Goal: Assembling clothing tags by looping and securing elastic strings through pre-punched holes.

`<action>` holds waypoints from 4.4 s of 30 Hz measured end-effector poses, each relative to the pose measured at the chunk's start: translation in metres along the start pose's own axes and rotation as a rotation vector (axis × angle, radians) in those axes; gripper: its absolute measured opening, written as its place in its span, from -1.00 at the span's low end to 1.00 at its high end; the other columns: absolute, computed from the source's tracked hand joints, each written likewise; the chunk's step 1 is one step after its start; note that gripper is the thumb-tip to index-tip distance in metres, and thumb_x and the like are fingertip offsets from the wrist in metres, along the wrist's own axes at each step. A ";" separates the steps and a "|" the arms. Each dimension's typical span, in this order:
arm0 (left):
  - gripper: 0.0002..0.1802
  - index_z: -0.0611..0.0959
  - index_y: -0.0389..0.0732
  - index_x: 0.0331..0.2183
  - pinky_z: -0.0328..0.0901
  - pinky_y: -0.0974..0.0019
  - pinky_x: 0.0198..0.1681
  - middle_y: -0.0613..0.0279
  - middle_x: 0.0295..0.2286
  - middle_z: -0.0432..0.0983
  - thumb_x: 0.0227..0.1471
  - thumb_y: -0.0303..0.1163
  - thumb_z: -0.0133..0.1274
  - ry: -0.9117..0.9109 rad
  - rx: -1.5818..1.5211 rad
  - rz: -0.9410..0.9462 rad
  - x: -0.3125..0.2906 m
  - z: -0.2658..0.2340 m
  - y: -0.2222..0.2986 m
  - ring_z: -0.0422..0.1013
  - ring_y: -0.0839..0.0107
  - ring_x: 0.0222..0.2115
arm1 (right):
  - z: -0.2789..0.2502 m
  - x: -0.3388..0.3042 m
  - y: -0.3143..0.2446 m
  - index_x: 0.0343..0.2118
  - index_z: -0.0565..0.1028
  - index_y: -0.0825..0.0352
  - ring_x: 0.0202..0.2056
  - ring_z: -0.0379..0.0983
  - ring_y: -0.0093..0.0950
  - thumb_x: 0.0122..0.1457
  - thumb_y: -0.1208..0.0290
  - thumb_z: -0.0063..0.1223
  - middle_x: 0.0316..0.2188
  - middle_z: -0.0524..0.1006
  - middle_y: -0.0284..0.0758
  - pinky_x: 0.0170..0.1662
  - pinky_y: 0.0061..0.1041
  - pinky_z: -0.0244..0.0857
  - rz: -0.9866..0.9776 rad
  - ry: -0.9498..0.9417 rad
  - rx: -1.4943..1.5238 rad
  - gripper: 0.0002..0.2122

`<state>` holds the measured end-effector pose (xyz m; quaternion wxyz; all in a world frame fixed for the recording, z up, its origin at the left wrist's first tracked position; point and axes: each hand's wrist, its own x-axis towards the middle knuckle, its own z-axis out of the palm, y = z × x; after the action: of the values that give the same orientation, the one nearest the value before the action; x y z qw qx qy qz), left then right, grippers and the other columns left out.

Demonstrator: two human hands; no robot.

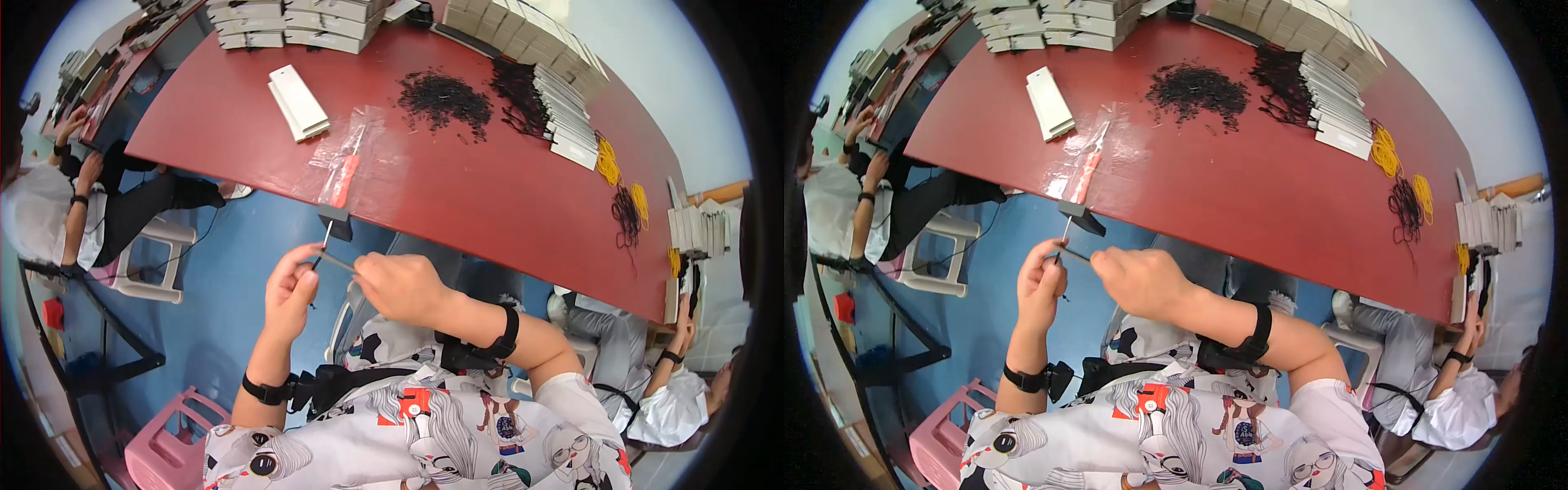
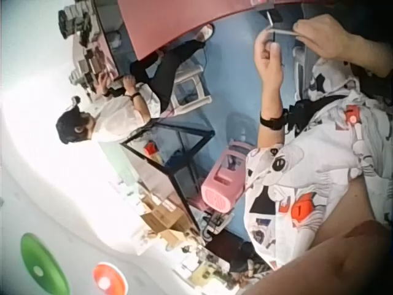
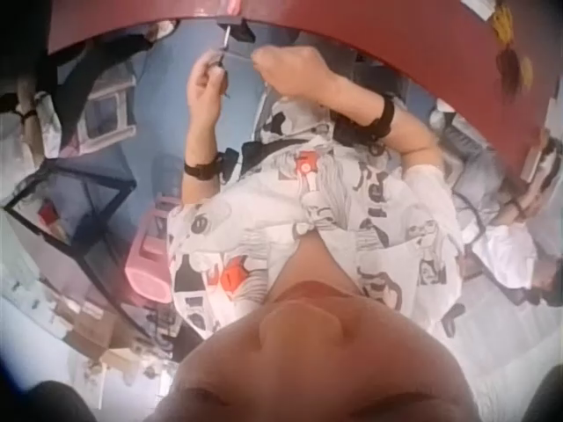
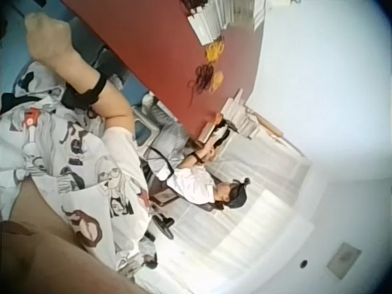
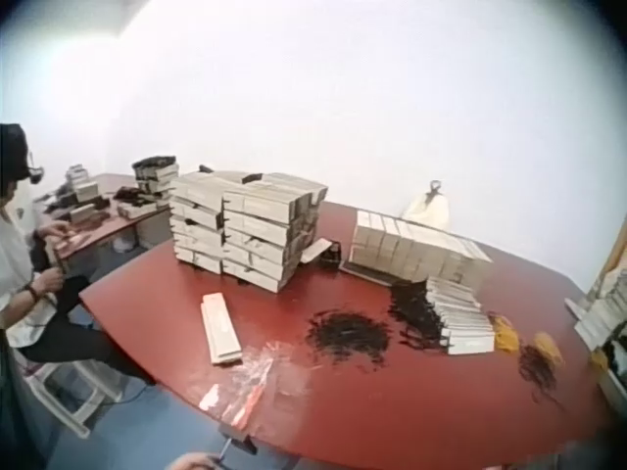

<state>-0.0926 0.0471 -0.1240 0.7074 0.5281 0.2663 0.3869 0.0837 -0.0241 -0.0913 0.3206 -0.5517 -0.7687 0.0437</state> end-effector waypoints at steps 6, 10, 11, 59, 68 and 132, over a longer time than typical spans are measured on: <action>-0.81 0.41 -0.29 -0.32 -0.12 0.59 -0.68 0.49 -0.68 0.16 0.06 -0.37 -0.03 0.085 -0.088 0.110 -0.008 0.011 0.009 0.00 0.73 -0.73 | -0.013 0.001 -0.008 -0.44 0.30 0.30 -0.68 0.37 -0.44 0.01 0.42 -0.05 -0.68 0.32 -0.38 -0.69 -0.49 0.19 -0.036 -0.008 0.046 -0.88; -0.82 0.40 -0.30 -0.34 -0.10 0.59 -0.67 0.47 -0.66 0.17 0.04 -0.39 -0.03 0.099 -0.099 0.160 -0.002 0.022 0.021 0.02 0.72 -0.71 | -0.043 0.004 -0.004 -0.42 0.35 0.31 -0.62 0.39 -0.41 0.06 0.34 -0.03 -0.64 0.39 -0.35 -0.61 -0.48 0.23 0.072 -0.063 0.207 -0.85; -0.82 0.40 -0.30 -0.34 -0.09 0.59 -0.67 0.44 -0.65 0.18 0.04 -0.40 -0.02 0.113 -0.061 0.203 -0.003 0.025 0.025 0.03 0.71 -0.70 | -0.051 0.003 -0.003 -0.40 0.39 0.32 -0.55 0.42 -0.42 0.04 0.34 0.02 -0.58 0.43 -0.32 -0.51 -0.51 0.26 0.099 -0.084 0.309 -0.84; -0.88 0.43 -0.27 -0.30 0.29 0.49 -0.49 0.25 -0.50 0.43 0.10 -0.45 -0.12 -0.482 -0.350 -0.195 0.043 0.194 0.066 0.36 0.56 -0.55 | -0.174 -0.070 0.017 -0.42 0.27 0.26 -0.35 0.31 -0.49 0.20 0.35 -0.20 -0.46 0.36 -0.39 -0.22 -0.49 0.24 0.058 0.720 2.071 -0.88; -0.88 0.44 -0.33 -0.29 0.36 0.46 -0.37 0.09 -0.39 0.49 0.07 -0.54 -0.11 -0.416 0.034 0.010 0.030 0.194 0.085 0.42 0.51 -0.45 | -0.165 -0.078 0.030 -0.08 0.38 0.29 -0.54 0.38 -0.61 0.15 0.57 -0.23 -0.10 0.42 -0.20 -0.44 -0.63 0.28 -0.048 0.654 2.091 -0.73; -0.61 0.34 -0.27 -0.06 0.31 0.52 -0.47 0.02 -0.08 0.34 0.02 -0.51 -0.06 -0.461 -0.081 -0.064 0.050 0.193 0.049 0.40 0.52 -0.34 | -0.181 -0.101 0.013 -0.22 0.27 0.39 -0.33 0.34 -0.62 0.21 0.38 -0.24 -0.38 0.44 -0.31 -0.28 -0.56 0.23 0.705 0.016 0.929 -0.82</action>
<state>0.0733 -0.0091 -0.0174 0.7819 0.5651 0.0986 0.2440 0.2109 -0.1589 0.0011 0.5009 -0.5762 -0.4364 0.4760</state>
